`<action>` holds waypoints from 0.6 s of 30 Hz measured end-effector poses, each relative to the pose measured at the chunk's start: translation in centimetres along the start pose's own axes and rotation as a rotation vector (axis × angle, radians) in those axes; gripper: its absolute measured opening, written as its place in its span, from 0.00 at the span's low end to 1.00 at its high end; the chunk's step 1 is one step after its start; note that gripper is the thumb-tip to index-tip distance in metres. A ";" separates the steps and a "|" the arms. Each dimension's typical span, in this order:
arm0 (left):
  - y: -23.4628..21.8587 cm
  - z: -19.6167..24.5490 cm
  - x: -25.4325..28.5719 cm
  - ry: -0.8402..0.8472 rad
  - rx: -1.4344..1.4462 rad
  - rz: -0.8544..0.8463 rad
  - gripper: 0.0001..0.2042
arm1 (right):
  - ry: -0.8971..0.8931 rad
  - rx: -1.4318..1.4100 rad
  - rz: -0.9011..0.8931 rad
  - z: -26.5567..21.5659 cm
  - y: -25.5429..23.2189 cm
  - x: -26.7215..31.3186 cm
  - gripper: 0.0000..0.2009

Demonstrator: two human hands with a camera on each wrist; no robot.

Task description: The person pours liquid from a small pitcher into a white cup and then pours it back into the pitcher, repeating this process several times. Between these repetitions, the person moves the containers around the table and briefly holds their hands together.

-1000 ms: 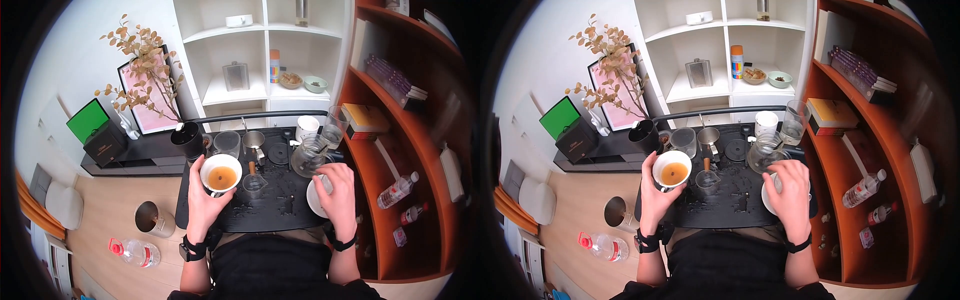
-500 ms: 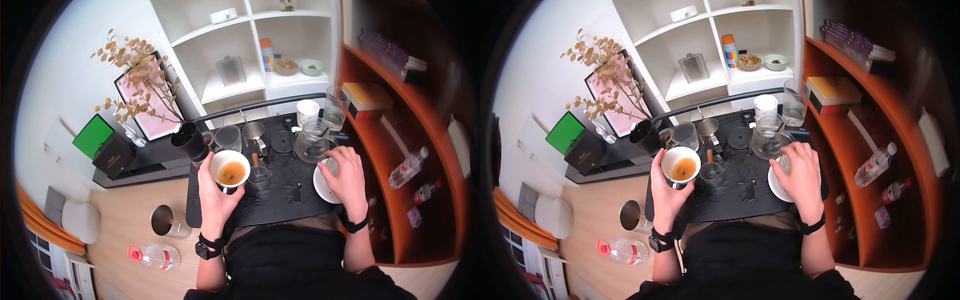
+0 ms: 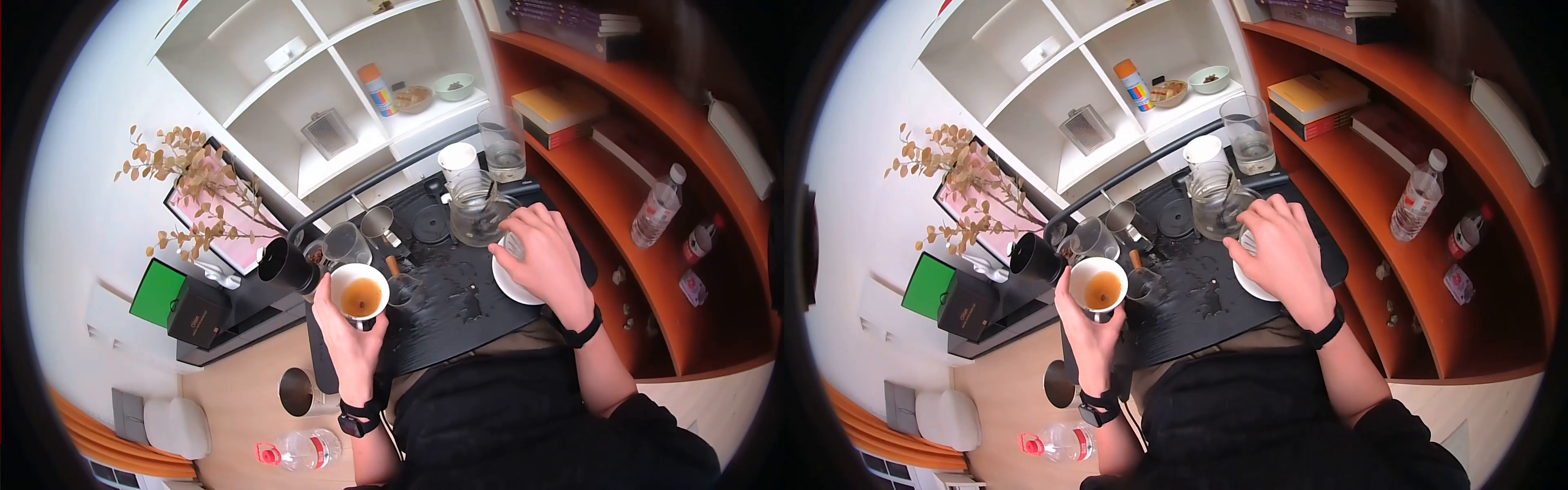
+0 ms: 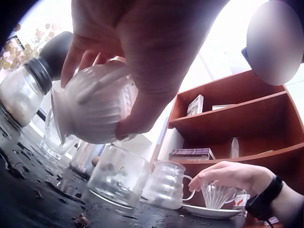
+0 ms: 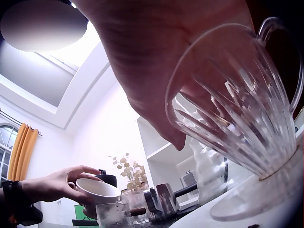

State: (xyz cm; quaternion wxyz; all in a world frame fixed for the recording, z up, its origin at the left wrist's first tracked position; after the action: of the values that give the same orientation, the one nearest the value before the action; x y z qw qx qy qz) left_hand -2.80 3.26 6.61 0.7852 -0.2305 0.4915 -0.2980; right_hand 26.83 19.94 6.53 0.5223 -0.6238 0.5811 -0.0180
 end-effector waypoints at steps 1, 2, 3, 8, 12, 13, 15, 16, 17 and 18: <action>0.0 0.0 0.0 0.005 -0.013 0.001 0.52 | 0.000 0.007 -0.009 0.1 0.1 0.0 0.16; 0.1 0.0 -0.1 0.009 -0.013 -0.002 0.52 | -0.001 0.014 -0.018 0.1 0.2 0.0 0.16; 0.1 0.0 -0.1 0.019 -0.015 -0.002 0.53 | 0.001 0.013 -0.017 0.1 0.2 0.0 0.16; 0.2 0.2 -0.2 0.049 -0.026 -0.015 0.55 | -0.004 0.036 -0.028 0.0 0.2 0.0 0.16; 0.3 0.7 -0.3 0.094 -0.051 -0.030 0.58 | -0.005 0.035 -0.023 0.0 0.2 -0.1 0.16; 0.3 0.9 -0.4 0.107 -0.056 -0.032 0.58 | -0.005 0.033 -0.022 0.0 0.2 -0.1 0.16; 0.3 1.0 -0.4 0.123 -0.072 -0.032 0.59 | -0.008 0.030 -0.022 0.0 0.3 0.0 0.16; 0.4 1.2 -0.4 0.141 -0.087 -0.034 0.59 | -0.015 0.028 -0.009 0.0 0.3 0.0 0.16; 0.3 1.3 -0.5 0.141 -0.087 -0.033 0.59 | -0.022 0.025 0.004 0.0 0.2 0.0 0.16; 0.3 1.5 -0.5 0.152 -0.090 -0.044 0.59 | -0.023 0.025 0.004 -0.1 0.2 0.0 0.16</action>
State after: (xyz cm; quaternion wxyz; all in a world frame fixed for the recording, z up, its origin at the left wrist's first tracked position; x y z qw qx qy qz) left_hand -1.49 3.98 7.36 0.7277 -0.2530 0.5573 -0.3095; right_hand 26.62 19.98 6.43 0.5366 -0.6163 0.5761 -0.0171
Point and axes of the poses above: each hand's wrist, its own x-axis away from the middle knuckle, its own y-axis out of the palm, z = x × y, the point moved 8 cm from there along -x, towards the middle knuckle, and after that the axes turned 1 degree about y, right-handed, at the moved point
